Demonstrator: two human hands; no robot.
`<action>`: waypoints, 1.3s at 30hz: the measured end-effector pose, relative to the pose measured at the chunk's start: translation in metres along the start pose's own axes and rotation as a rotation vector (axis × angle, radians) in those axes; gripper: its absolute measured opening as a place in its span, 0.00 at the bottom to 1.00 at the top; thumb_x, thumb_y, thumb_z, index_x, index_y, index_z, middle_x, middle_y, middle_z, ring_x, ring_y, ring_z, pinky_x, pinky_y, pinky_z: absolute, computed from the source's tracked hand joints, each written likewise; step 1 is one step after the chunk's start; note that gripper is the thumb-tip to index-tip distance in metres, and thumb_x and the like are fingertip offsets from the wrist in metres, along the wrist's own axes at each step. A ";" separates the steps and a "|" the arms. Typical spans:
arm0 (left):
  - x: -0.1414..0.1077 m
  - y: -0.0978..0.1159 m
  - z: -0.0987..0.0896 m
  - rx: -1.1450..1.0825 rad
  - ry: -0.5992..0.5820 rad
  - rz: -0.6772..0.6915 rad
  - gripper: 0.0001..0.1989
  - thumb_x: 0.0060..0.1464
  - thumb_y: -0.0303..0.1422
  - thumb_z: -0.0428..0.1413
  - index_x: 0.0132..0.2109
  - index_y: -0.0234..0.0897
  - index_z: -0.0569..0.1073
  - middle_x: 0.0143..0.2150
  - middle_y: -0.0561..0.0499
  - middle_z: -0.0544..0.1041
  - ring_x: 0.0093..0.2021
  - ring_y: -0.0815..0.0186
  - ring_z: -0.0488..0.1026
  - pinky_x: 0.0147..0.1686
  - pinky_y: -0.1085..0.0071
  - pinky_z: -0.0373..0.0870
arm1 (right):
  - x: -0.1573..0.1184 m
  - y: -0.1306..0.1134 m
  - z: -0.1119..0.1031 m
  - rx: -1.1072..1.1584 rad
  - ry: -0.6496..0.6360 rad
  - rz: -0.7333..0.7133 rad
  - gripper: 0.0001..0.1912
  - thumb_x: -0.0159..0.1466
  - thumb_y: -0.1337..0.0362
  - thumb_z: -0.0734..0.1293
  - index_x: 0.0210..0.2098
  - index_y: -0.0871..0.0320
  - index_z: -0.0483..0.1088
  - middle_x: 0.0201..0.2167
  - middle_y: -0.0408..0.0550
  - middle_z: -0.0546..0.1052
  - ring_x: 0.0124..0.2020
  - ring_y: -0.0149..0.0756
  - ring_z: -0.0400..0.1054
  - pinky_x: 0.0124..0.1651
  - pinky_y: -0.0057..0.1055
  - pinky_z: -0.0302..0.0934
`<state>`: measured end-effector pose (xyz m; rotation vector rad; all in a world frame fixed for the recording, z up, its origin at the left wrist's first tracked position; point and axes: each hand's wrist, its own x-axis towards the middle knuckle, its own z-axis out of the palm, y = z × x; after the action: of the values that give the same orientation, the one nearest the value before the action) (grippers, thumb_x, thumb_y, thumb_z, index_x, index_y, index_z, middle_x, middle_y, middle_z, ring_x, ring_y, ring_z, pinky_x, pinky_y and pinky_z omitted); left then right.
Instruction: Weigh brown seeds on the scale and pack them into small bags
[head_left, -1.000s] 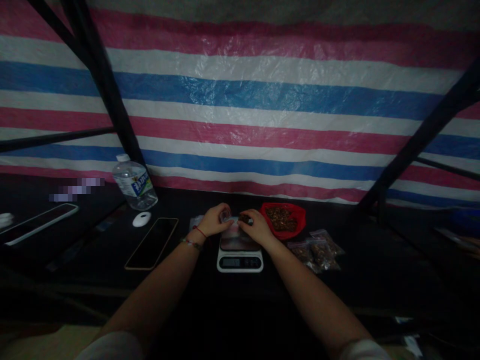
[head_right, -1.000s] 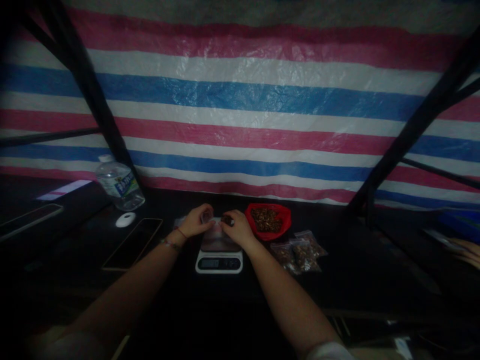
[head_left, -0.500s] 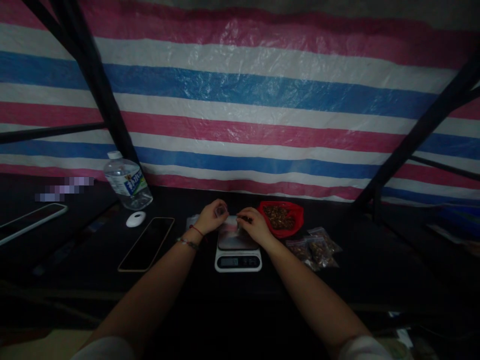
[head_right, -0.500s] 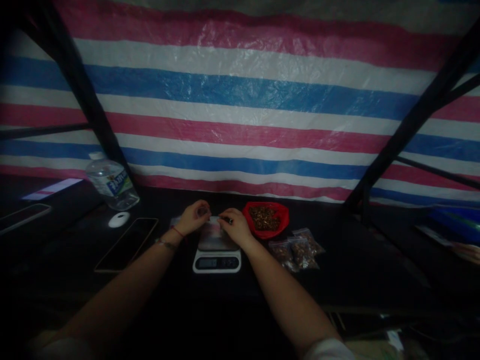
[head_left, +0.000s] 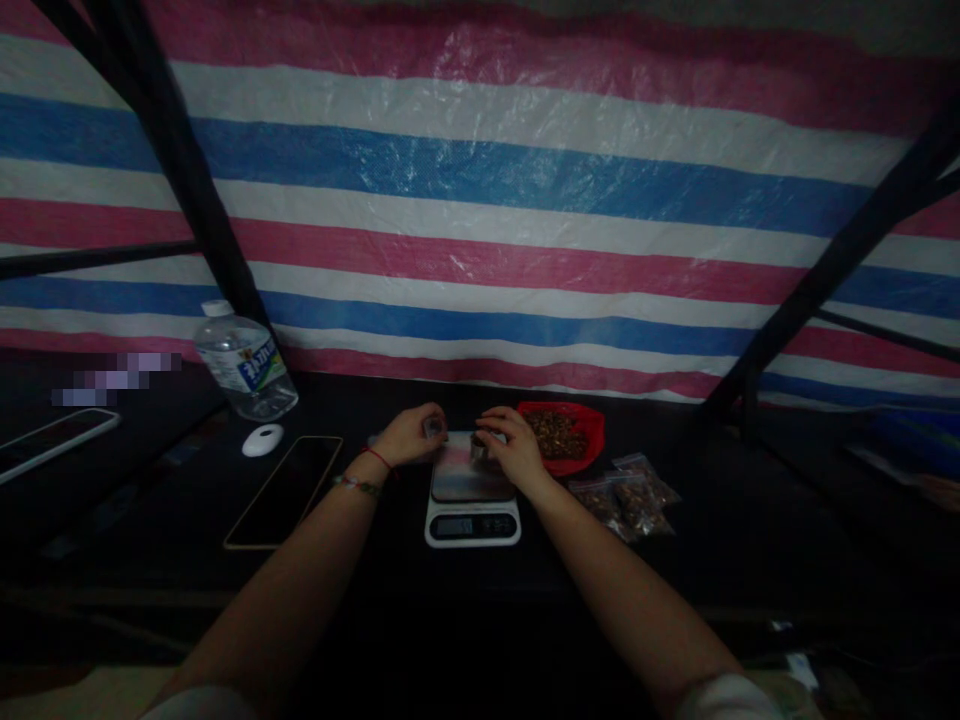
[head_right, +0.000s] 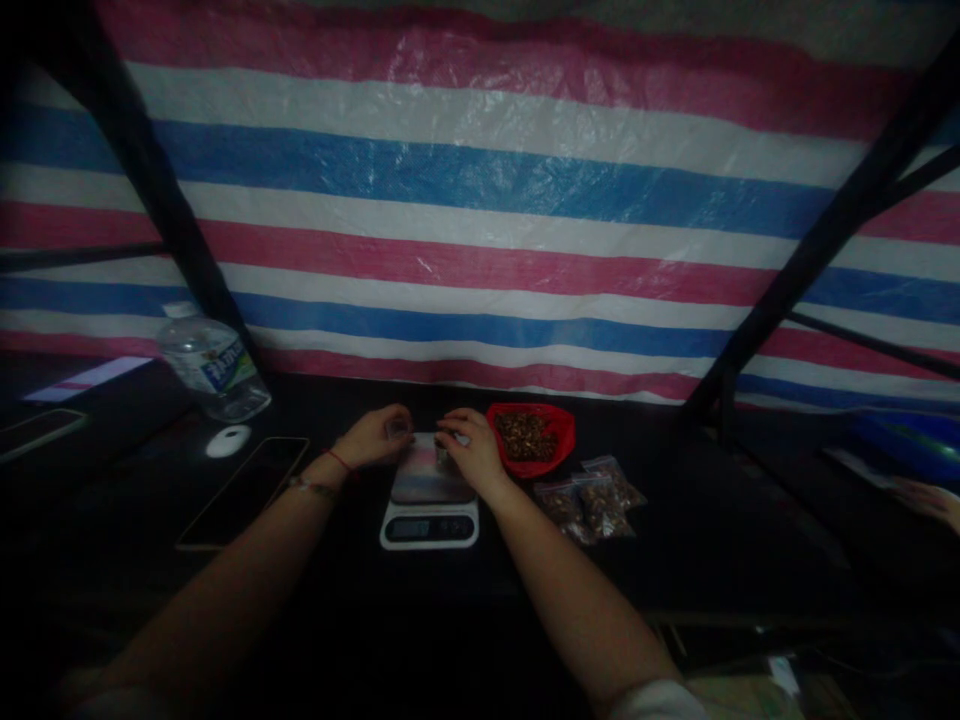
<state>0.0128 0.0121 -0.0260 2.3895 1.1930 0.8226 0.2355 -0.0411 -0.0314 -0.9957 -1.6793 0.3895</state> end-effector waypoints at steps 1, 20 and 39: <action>0.000 0.001 0.000 0.007 -0.019 -0.004 0.08 0.48 0.34 0.55 0.37 0.39 0.72 0.35 0.51 0.77 0.35 0.65 0.73 0.36 0.71 0.68 | 0.001 -0.002 -0.002 0.008 0.009 0.001 0.07 0.58 0.66 0.70 0.36 0.52 0.78 0.40 0.47 0.75 0.44 0.36 0.69 0.49 0.34 0.62; -0.001 0.029 0.007 0.147 0.212 0.184 0.07 0.54 0.34 0.52 0.37 0.38 0.72 0.36 0.48 0.77 0.37 0.63 0.74 0.40 0.67 0.69 | 0.018 0.012 -0.039 -0.184 0.143 0.015 0.09 0.61 0.63 0.67 0.38 0.53 0.78 0.36 0.48 0.77 0.39 0.36 0.70 0.47 0.34 0.64; 0.000 0.047 0.017 0.260 0.054 0.308 0.10 0.58 0.34 0.50 0.41 0.38 0.75 0.38 0.47 0.78 0.40 0.60 0.73 0.44 0.64 0.66 | 0.029 0.045 -0.082 -0.591 0.087 0.156 0.12 0.62 0.65 0.65 0.43 0.59 0.77 0.41 0.52 0.78 0.44 0.40 0.70 0.52 0.35 0.61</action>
<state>0.0524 -0.0163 -0.0138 2.8304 1.0182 0.8725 0.3267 -0.0105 -0.0152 -1.5569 -1.6747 -0.0646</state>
